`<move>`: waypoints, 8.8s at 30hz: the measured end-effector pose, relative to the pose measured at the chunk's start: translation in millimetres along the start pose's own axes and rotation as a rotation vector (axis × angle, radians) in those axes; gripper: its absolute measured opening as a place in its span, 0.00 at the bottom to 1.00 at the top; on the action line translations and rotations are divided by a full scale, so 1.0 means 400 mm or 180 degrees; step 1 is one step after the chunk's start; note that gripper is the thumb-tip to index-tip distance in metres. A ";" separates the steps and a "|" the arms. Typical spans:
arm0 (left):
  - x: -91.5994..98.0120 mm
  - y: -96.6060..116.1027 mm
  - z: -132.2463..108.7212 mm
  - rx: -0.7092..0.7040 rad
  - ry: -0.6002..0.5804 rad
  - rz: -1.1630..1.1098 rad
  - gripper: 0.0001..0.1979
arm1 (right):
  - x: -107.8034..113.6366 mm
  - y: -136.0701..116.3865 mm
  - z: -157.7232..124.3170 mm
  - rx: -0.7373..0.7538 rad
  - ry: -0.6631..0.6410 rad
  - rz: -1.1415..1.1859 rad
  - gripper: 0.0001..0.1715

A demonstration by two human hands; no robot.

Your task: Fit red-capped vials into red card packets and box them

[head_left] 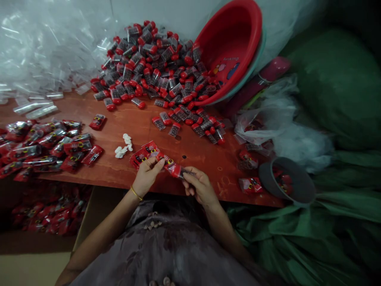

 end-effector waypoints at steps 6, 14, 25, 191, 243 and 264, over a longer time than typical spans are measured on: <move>-0.008 -0.005 -0.004 0.0051 0.0104 -0.0342 0.19 | -0.017 -0.015 0.009 0.0412 0.0121 -0.0309 0.17; -0.030 -0.029 -0.006 0.0159 0.0233 -0.0617 0.17 | -0.035 -0.030 0.020 0.1040 0.0746 -0.1052 0.15; -0.004 -0.037 0.008 0.0163 0.0397 -0.0573 0.17 | -0.089 -0.019 0.061 0.0826 -0.0452 -0.0501 0.16; 0.008 -0.032 0.002 0.1073 -0.0157 0.0087 0.24 | 0.005 -0.034 0.027 0.0708 -0.0750 -0.1374 0.28; -0.047 -0.024 0.006 0.0165 0.0050 -0.0514 0.11 | -0.084 -0.017 0.040 0.1413 0.0347 -0.1812 0.19; -0.046 -0.032 -0.015 -0.0143 0.0198 -0.0426 0.18 | -0.084 0.000 0.065 0.1457 0.0996 -0.1495 0.22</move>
Point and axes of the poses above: each hand's wrist, its own z-axis towards the middle knuckle, its own x-axis out of the back of the hand, y = z × x, the point moved 6 cm from there along z, towards the middle knuckle, and after that the axes turned 4 degrees about x, right-handed, at the moved point
